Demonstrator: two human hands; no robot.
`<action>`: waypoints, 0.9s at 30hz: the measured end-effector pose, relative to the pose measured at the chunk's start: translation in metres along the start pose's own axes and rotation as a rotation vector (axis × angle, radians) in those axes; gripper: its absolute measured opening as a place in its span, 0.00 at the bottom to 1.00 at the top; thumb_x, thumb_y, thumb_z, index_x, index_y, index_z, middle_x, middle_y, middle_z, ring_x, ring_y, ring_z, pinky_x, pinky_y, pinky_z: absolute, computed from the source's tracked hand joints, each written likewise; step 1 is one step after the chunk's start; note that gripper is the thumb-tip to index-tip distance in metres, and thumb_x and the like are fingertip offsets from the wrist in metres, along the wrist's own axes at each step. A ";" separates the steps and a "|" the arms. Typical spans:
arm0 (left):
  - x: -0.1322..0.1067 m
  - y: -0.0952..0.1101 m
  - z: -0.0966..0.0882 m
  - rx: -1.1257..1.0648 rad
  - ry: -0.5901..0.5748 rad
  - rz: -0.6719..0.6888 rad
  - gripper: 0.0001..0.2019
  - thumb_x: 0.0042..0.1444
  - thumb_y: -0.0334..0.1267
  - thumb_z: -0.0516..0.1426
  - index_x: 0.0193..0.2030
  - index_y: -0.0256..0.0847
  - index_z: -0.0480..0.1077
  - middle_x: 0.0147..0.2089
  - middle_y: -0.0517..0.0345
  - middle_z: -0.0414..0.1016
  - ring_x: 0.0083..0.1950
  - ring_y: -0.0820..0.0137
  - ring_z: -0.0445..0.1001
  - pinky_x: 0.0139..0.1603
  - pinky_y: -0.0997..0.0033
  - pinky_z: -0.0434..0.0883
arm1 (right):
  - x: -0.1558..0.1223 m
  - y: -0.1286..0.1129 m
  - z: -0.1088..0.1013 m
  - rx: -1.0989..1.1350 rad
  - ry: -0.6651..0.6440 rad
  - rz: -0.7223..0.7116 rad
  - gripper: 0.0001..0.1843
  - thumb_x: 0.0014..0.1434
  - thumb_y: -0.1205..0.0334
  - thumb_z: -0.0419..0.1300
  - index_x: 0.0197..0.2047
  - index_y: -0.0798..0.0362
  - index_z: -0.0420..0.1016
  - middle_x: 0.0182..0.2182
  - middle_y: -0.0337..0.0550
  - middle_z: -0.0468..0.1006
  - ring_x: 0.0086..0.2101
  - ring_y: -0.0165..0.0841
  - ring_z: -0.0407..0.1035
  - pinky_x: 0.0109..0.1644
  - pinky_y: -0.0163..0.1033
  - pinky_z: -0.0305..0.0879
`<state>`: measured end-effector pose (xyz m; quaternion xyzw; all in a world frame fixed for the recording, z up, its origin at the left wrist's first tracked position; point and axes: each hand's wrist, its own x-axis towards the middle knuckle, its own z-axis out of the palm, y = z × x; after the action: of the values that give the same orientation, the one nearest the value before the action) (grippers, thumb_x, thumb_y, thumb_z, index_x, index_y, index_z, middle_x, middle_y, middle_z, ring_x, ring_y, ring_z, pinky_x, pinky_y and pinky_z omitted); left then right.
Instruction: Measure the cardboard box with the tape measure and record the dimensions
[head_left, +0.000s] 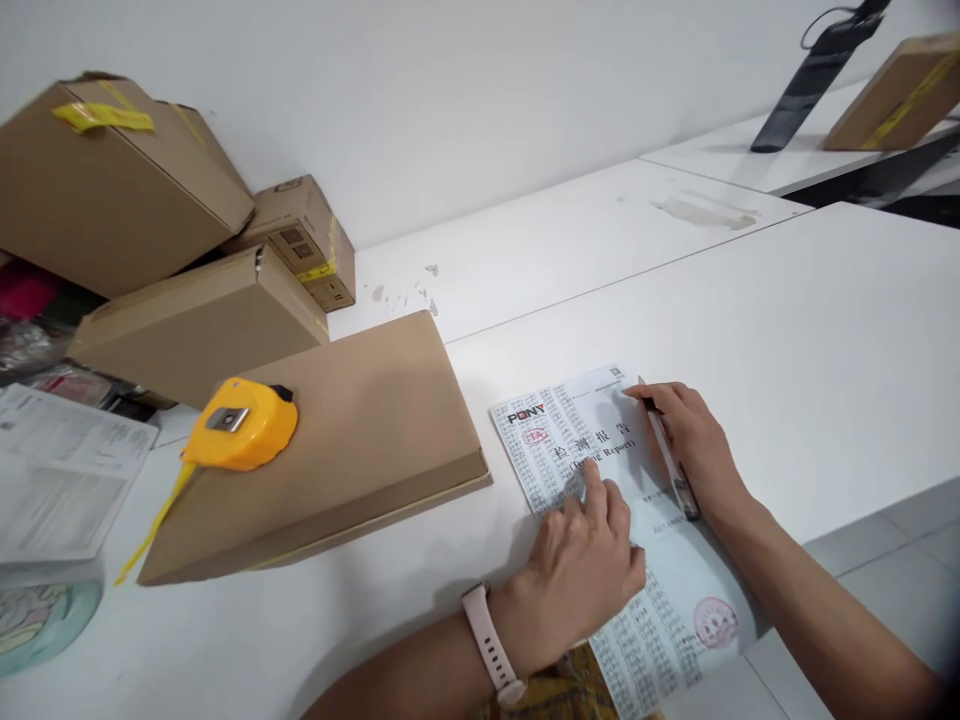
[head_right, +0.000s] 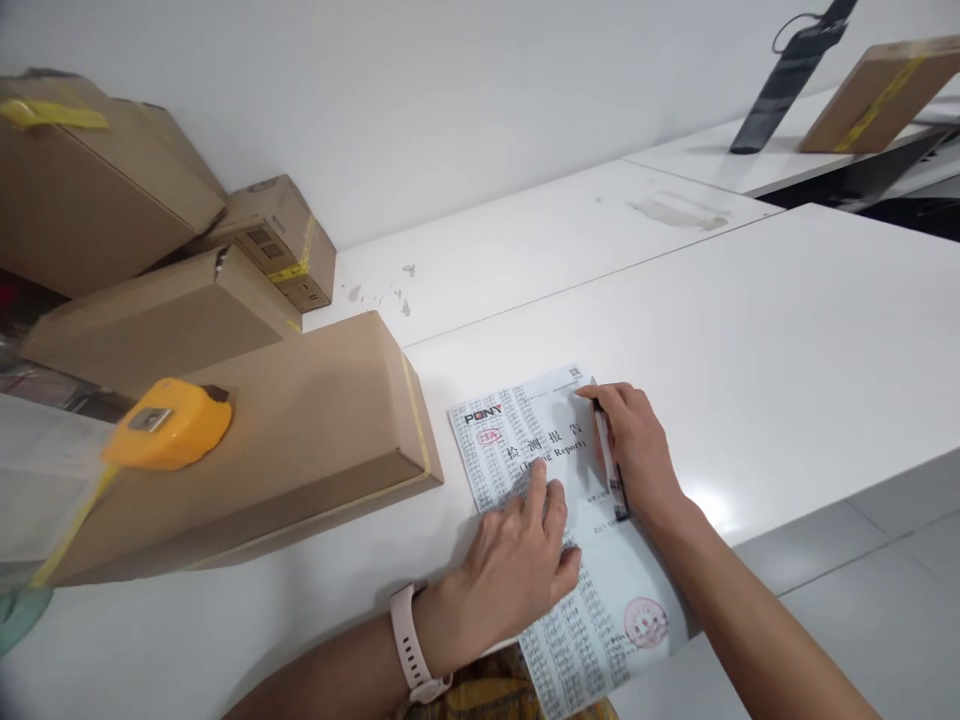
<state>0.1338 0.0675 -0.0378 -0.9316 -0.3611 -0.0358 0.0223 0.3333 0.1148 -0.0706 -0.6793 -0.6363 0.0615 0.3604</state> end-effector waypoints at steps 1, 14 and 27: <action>-0.001 0.000 -0.002 -0.020 -0.009 -0.010 0.30 0.65 0.48 0.57 0.65 0.24 0.65 0.69 0.29 0.66 0.42 0.61 0.82 0.32 0.64 0.81 | 0.000 0.004 0.001 -0.049 -0.010 -0.035 0.21 0.61 0.70 0.49 0.54 0.47 0.72 0.46 0.50 0.76 0.46 0.45 0.69 0.44 0.47 0.68; -0.099 -0.136 -0.148 0.283 0.929 -0.508 0.17 0.62 0.42 0.60 0.56 0.38 0.72 0.59 0.47 0.77 0.62 0.49 0.74 0.67 0.40 0.63 | 0.003 0.016 0.013 -0.134 0.086 -0.036 0.26 0.61 0.73 0.48 0.57 0.52 0.77 0.44 0.54 0.79 0.45 0.48 0.70 0.43 0.52 0.70; -0.090 -0.204 -0.141 -0.117 0.611 -0.923 0.28 0.56 0.52 0.60 0.59 0.37 0.71 0.59 0.38 0.76 0.61 0.41 0.73 0.62 0.35 0.66 | 0.007 0.014 0.015 -0.054 0.153 -0.013 0.18 0.67 0.62 0.49 0.47 0.50 0.80 0.42 0.53 0.81 0.43 0.48 0.71 0.43 0.53 0.70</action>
<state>-0.0767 0.1483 0.0980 -0.6237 -0.7062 -0.3303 0.0565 0.3377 0.1281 -0.0871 -0.6873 -0.6130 -0.0102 0.3897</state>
